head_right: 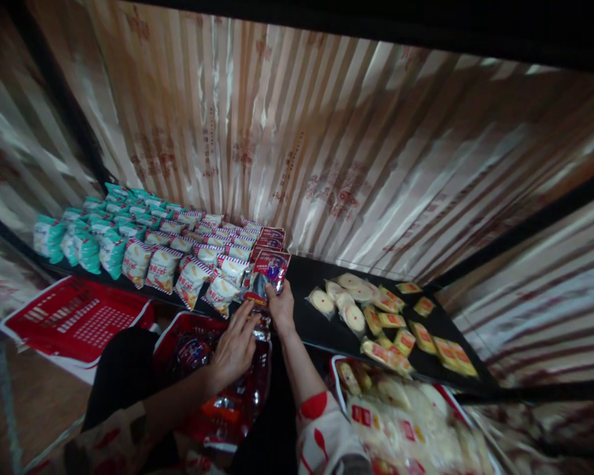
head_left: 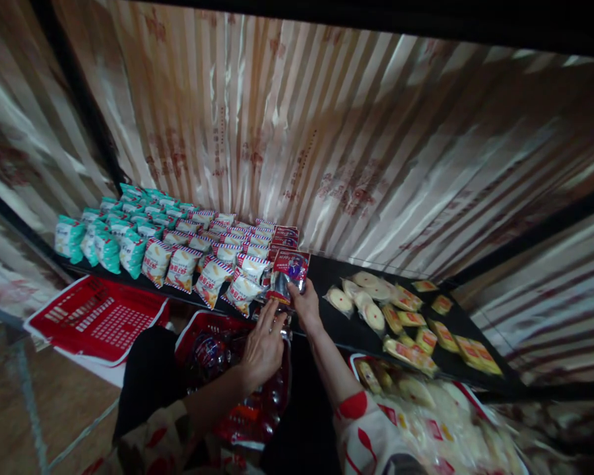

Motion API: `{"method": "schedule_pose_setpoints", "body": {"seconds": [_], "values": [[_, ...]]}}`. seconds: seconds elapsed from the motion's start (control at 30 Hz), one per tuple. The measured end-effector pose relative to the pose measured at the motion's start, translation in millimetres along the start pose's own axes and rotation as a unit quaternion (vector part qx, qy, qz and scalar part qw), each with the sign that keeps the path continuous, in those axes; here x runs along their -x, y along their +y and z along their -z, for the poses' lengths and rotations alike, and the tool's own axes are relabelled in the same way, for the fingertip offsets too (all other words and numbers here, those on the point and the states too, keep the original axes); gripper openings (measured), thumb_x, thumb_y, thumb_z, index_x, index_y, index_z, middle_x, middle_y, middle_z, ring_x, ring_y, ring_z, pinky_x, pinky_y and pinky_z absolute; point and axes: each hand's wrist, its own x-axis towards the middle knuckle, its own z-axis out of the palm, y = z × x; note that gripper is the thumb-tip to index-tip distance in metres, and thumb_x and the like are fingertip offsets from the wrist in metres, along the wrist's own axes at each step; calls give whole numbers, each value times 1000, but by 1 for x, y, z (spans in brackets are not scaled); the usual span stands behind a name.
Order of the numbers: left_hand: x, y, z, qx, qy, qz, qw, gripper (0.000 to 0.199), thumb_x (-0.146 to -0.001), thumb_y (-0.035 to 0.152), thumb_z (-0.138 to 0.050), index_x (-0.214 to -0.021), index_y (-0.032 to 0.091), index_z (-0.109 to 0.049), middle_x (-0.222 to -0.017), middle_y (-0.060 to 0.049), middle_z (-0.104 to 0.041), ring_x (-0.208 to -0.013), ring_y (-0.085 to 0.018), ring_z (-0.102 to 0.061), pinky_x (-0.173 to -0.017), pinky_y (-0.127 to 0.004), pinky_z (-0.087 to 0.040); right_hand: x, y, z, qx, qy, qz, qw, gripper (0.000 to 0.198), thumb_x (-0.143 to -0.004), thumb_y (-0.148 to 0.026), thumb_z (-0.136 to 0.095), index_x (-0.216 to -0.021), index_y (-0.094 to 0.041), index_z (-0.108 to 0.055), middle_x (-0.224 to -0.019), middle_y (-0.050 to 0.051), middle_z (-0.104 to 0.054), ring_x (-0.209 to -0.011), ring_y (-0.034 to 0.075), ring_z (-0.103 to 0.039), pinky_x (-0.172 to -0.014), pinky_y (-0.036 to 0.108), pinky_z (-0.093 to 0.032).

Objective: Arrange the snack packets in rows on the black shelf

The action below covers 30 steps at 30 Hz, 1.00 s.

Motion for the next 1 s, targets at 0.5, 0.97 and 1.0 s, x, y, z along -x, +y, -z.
{"method": "schedule_pose_setpoints", "body": {"seconds": [0.5, 0.97, 1.0], "values": [[-18, -24, -32, 384, 107, 386, 832, 17, -82, 11, -47, -93, 15, -59, -81, -7, -65, -73, -16, -65, -63, -28, -54, -23, 7, 11, -44, 41, -11, 998, 41, -66, -44, -62, -98, -18, -59, -81, 2, -66, -72, 18, -59, -65, 29, -46], [-54, -5, -29, 586, 178, 524, 592, 8, -85, 15, -52, -78, 13, -51, -73, -9, -69, -54, -13, -66, -49, -20, -50, -34, -4, -16, -1, -35, -11, 999, 30, -65, -42, -61, -85, -19, -61, -73, 1, -68, -68, 18, -60, -64, 28, -45], [-56, -6, -30, 584, 178, 525, 592, 7, -85, 16, -52, -79, 13, -50, -73, -9, -69, -53, -13, -65, -48, -20, -50, -35, -2, -19, -7, -40, -17, 999, 29, -65, -42, -61, -84, -20, -61, -72, 1, -68, -67, 18, -60, -64, 28, -45]]}}
